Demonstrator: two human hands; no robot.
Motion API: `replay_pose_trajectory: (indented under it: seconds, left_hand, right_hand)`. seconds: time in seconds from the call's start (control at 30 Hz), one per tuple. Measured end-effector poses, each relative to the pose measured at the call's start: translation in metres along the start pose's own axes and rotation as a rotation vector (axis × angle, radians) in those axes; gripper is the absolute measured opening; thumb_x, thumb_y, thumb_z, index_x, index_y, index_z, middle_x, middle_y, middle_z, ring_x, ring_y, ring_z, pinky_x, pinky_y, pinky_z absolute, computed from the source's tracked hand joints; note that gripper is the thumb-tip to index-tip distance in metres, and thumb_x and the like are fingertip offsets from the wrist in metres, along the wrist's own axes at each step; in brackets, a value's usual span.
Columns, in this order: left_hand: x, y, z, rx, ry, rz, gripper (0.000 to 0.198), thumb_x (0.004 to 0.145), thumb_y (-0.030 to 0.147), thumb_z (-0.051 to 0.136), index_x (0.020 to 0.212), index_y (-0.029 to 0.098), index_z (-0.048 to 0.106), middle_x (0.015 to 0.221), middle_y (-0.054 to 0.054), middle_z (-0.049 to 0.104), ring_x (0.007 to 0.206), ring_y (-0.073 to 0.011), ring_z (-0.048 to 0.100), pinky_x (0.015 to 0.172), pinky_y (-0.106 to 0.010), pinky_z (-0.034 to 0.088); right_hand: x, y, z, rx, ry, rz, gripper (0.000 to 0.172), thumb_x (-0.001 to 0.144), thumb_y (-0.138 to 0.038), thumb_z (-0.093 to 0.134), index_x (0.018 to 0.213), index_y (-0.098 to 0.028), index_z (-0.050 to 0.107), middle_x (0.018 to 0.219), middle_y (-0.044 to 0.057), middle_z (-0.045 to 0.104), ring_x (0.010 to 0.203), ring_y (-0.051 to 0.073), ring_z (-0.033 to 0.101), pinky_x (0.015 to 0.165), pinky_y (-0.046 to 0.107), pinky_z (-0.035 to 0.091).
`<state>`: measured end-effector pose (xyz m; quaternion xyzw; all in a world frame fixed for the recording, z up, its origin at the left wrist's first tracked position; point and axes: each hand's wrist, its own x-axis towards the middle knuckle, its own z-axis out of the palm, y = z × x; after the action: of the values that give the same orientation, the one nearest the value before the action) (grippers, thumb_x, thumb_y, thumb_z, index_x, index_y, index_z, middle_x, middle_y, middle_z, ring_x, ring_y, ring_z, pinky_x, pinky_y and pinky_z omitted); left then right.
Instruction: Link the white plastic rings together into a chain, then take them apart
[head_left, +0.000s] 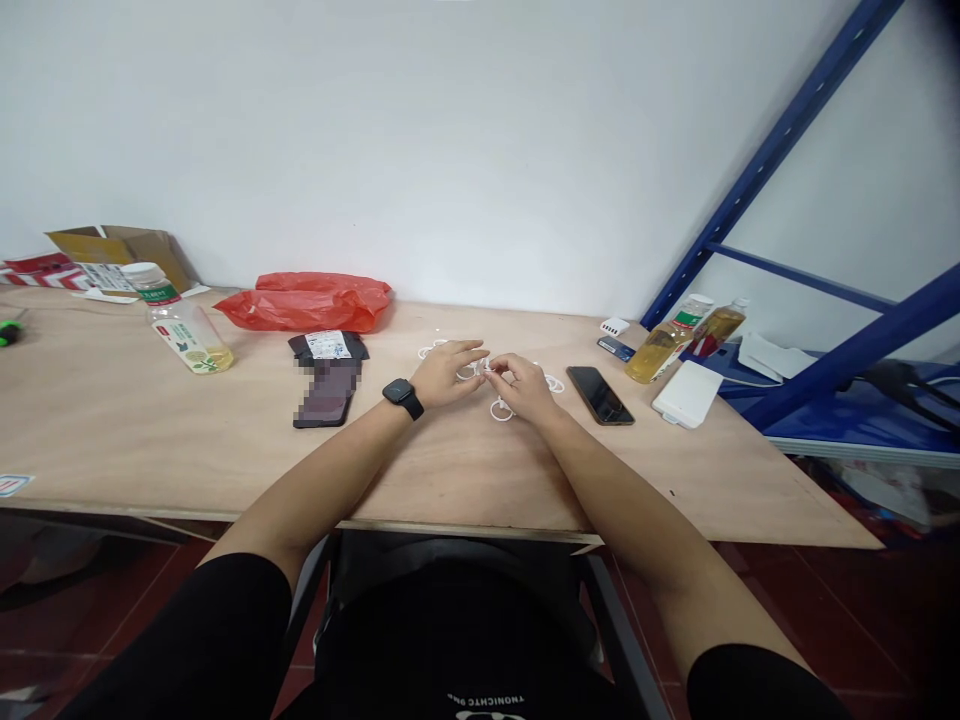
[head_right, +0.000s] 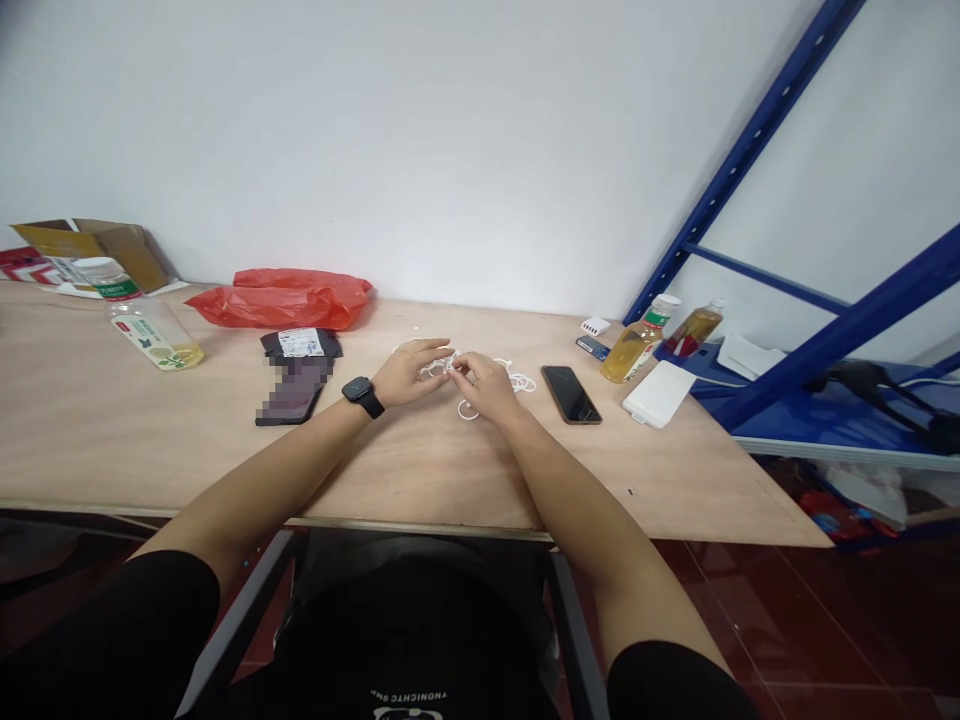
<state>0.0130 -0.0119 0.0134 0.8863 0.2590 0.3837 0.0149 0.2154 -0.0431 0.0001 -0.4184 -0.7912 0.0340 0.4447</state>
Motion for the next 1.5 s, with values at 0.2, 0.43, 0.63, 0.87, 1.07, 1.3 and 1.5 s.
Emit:
replay_pose_trajectory:
  seconds: [0.2,0.43,0.63,0.87,1.07,1.3,1.5]
  left_hand:
    - [0.001,-0.004,0.001,0.093,-0.161,-0.009,0.042,0.088,0.04,0.059,0.125,0.019,0.06,0.124,-0.011,0.067,0.113,-0.0259,0.062,0.099,-0.043,0.044]
    - [-0.009,-0.005,-0.001,0.201,-0.164,-0.007,0.042,0.089,0.042,0.059,0.121,0.015,0.063,0.115,-0.013,0.069,0.106,-0.0275,0.063,0.095,-0.043,0.044]
    - [-0.013,-0.004,0.002,0.232,-0.143,0.002,0.039,0.09,0.043,0.057,0.117,0.016,0.066,0.106,-0.012,0.071,0.1,-0.0257,0.063,0.093,-0.041,0.043]
    - [-0.016,-0.003,0.002,0.217,-0.151,-0.041,0.042,0.092,0.045,0.055,0.125,0.019,0.063,0.115,-0.011,0.069,0.108,-0.025,0.061,0.1,-0.043,0.038]
    - [-0.024,-0.017,-0.015,0.286,-0.163,-0.289,0.048,0.091,0.056,0.051,0.117,0.02,0.068,0.117,-0.012,0.067,0.108,-0.0278,0.059,0.097,-0.042,0.041]
    - [-0.032,-0.034,-0.026,0.37,-0.391,-0.496,0.046,0.086,0.057,0.053,0.105,0.019,0.072,0.103,-0.012,0.07,0.099,-0.0281,0.063,0.089,-0.038,0.046]
    - [-0.034,-0.039,-0.022,0.3,-0.488,-0.449,0.043,0.08,0.053,0.061,0.105,0.019,0.071,0.104,-0.01,0.07,0.094,-0.0246,0.065,0.083,-0.032,0.049]
  right_hand:
    - [0.0,0.002,0.004,0.023,0.024,-0.058,0.009,0.088,-0.028,0.062,0.094,-0.022,0.066,0.09,0.003,0.071,0.083,0.019,0.066,0.081,0.033,0.05]
    - [0.003,-0.004,0.007,0.016,-0.027,-0.132,0.014,0.092,-0.026,0.057,0.097,-0.023,0.07,0.092,0.005,0.074,0.086,0.02,0.067,0.081,0.034,0.051]
    - [0.003,-0.003,0.007,0.006,-0.086,-0.136,0.014,0.092,-0.021,0.057,0.092,-0.022,0.071,0.09,0.005,0.074,0.085,0.02,0.068,0.08,0.033,0.051]
    - [0.004,-0.004,0.007,-0.025,-0.083,-0.096,0.014,0.091,-0.019,0.058,0.092,-0.022,0.071,0.091,0.004,0.075,0.085,0.019,0.068,0.079,0.032,0.05]
    - [0.005,0.007,0.004,-0.136,-0.077,-0.044,0.015,0.087,-0.017,0.059,0.093,-0.022,0.072,0.093,0.005,0.074,0.089,0.021,0.066,0.083,0.034,0.05]
    - [0.003,0.016,0.005,-0.207,-0.253,-0.075,0.021,0.083,-0.01,0.058,0.093,-0.019,0.075,0.092,0.008,0.07,0.092,0.022,0.062,0.084,0.034,0.048]
    - [0.0,0.014,0.009,-0.213,-0.349,-0.073,0.013,0.083,-0.016,0.063,0.089,-0.018,0.075,0.09,0.008,0.069,0.089,0.021,0.062,0.083,0.033,0.048]
